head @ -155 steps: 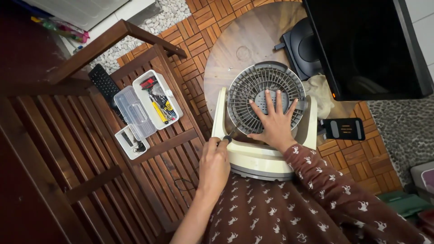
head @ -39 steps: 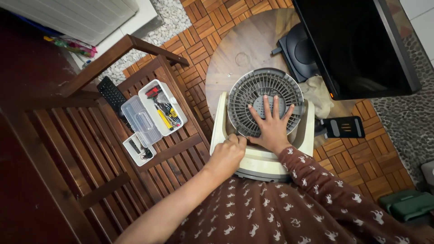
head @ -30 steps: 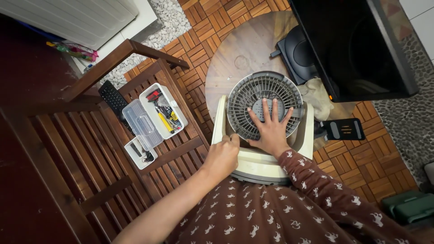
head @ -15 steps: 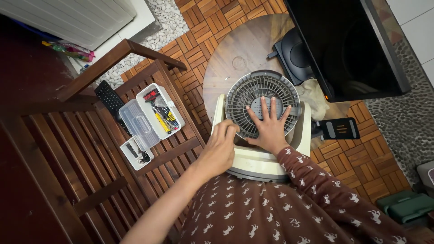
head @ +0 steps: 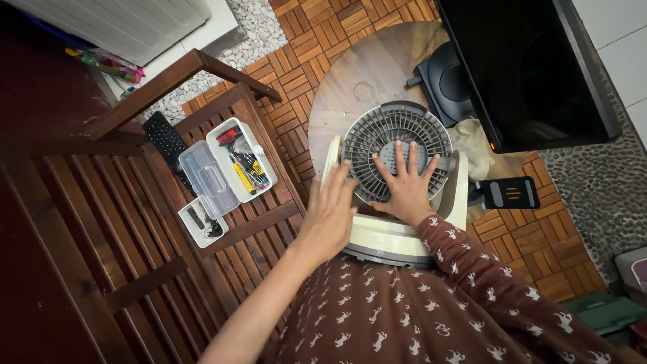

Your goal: The person selects a screwdriver from a toolbox and uses it to unscrew the front grille of a small electric fan. They remove the grille, set it aside, and continue to manipulate the fan's internal components with the screwdriver.

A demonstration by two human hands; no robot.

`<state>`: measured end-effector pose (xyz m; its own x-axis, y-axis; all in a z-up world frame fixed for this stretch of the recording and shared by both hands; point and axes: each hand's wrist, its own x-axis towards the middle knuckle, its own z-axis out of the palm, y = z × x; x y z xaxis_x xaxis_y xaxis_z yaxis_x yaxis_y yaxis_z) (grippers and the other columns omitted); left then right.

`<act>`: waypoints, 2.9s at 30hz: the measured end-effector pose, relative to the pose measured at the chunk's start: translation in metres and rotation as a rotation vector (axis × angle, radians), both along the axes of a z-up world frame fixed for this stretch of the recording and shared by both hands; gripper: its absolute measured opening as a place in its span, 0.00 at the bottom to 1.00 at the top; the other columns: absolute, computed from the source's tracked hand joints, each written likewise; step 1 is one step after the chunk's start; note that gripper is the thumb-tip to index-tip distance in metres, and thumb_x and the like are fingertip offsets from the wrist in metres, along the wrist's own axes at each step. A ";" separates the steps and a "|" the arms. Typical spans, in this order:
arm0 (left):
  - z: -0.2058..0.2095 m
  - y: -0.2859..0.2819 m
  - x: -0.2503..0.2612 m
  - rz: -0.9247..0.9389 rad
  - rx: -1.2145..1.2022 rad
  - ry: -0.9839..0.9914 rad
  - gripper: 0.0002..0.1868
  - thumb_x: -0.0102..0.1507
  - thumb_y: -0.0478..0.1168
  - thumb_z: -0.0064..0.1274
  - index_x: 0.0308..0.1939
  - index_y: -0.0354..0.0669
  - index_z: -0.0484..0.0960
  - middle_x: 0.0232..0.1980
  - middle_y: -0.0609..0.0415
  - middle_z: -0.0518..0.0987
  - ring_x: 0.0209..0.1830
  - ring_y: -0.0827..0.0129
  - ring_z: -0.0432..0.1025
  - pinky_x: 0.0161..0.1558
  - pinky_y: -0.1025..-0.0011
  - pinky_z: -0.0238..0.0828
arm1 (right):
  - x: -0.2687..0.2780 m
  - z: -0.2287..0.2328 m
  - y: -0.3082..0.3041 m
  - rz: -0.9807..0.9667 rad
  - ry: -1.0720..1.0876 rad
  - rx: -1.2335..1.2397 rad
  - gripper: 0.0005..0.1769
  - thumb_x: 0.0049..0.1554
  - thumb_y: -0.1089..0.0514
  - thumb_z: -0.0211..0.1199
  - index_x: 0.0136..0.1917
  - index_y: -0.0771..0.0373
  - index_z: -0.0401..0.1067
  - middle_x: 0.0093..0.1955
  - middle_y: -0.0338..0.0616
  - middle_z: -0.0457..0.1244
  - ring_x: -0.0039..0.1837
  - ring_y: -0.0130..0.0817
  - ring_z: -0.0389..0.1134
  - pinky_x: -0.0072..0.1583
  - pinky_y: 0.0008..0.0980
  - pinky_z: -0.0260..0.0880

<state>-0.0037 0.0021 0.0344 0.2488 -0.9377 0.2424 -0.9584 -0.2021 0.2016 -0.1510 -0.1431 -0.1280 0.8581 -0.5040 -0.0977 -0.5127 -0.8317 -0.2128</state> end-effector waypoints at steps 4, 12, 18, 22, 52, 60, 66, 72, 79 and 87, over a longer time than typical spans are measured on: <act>0.001 0.007 -0.008 -0.057 -0.128 0.539 0.20 0.62 0.30 0.51 0.59 0.36 0.74 0.56 0.42 0.77 0.55 0.54 0.74 0.50 0.63 0.78 | 0.002 0.005 0.000 -0.011 0.059 0.017 0.70 0.33 0.26 0.74 0.83 0.36 0.47 0.86 0.63 0.34 0.84 0.70 0.29 0.67 0.90 0.24; 0.000 0.001 -0.005 0.001 -0.112 0.160 0.25 0.54 0.41 0.58 0.55 0.39 0.78 0.57 0.40 0.77 0.57 0.49 0.75 0.51 0.60 0.78 | 0.001 0.004 0.000 0.000 -0.022 0.013 0.69 0.34 0.24 0.74 0.82 0.37 0.47 0.85 0.65 0.37 0.84 0.72 0.30 0.66 0.91 0.23; -0.001 0.000 -0.004 0.169 0.353 0.571 0.25 0.66 0.50 0.53 0.66 0.49 0.74 0.57 0.49 0.75 0.54 0.59 0.76 0.53 0.64 0.77 | -0.001 0.005 0.000 0.003 -0.025 0.028 0.68 0.37 0.24 0.72 0.83 0.42 0.47 0.84 0.69 0.36 0.84 0.71 0.30 0.68 0.89 0.22; -0.004 0.002 -0.002 0.221 0.204 0.485 0.29 0.62 0.49 0.65 0.62 0.41 0.76 0.50 0.43 0.76 0.52 0.50 0.75 0.48 0.58 0.76 | -0.010 0.019 0.001 -0.015 -0.248 0.154 0.56 0.42 0.37 0.76 0.78 0.51 0.57 0.81 0.69 0.42 0.82 0.68 0.37 0.73 0.77 0.31; -0.025 0.018 0.005 0.072 -0.053 0.621 0.27 0.66 0.41 0.55 0.70 0.47 0.77 0.59 0.46 0.76 0.57 0.53 0.74 0.54 0.58 0.76 | 0.002 0.021 0.005 0.208 -0.337 0.253 0.30 0.48 0.54 0.74 0.64 0.56 0.75 0.74 0.53 0.55 0.75 0.57 0.53 0.72 0.52 0.57; -0.026 0.023 0.005 -0.052 -0.262 0.718 0.21 0.64 0.33 0.50 0.61 0.36 0.72 0.61 0.36 0.71 0.57 0.43 0.72 0.50 0.59 0.78 | 0.005 0.020 0.004 0.260 -0.348 0.227 0.25 0.48 0.53 0.73 0.59 0.58 0.77 0.77 0.53 0.52 0.77 0.56 0.50 0.78 0.57 0.48; -0.036 0.018 0.002 0.256 0.177 0.569 0.24 0.64 0.50 0.62 0.61 0.49 0.76 0.53 0.47 0.76 0.51 0.55 0.78 0.49 0.60 0.78 | 0.016 0.022 0.009 0.311 -0.271 0.202 0.14 0.47 0.53 0.74 0.45 0.58 0.78 0.79 0.58 0.49 0.80 0.57 0.45 0.77 0.66 0.34; -0.025 0.020 0.013 -0.002 -0.216 0.711 0.26 0.64 0.35 0.56 0.66 0.40 0.72 0.61 0.38 0.75 0.57 0.41 0.74 0.53 0.56 0.75 | 0.022 0.011 0.010 0.365 -0.188 0.128 0.16 0.46 0.51 0.73 0.48 0.58 0.76 0.80 0.53 0.49 0.83 0.52 0.44 0.79 0.68 0.31; -0.026 0.018 0.012 0.136 -0.168 0.435 0.28 0.58 0.49 0.66 0.55 0.40 0.74 0.53 0.38 0.73 0.54 0.43 0.72 0.51 0.54 0.74 | 0.024 0.007 0.012 0.360 -0.224 0.112 0.18 0.47 0.50 0.72 0.50 0.58 0.77 0.80 0.56 0.46 0.82 0.53 0.43 0.77 0.71 0.29; -0.025 0.022 0.009 0.313 0.150 0.601 0.27 0.61 0.51 0.65 0.57 0.41 0.76 0.51 0.44 0.74 0.52 0.49 0.76 0.48 0.57 0.75 | 0.033 0.003 0.021 0.360 -0.063 0.069 0.11 0.50 0.52 0.70 0.43 0.60 0.79 0.85 0.58 0.38 0.85 0.52 0.37 0.77 0.70 0.26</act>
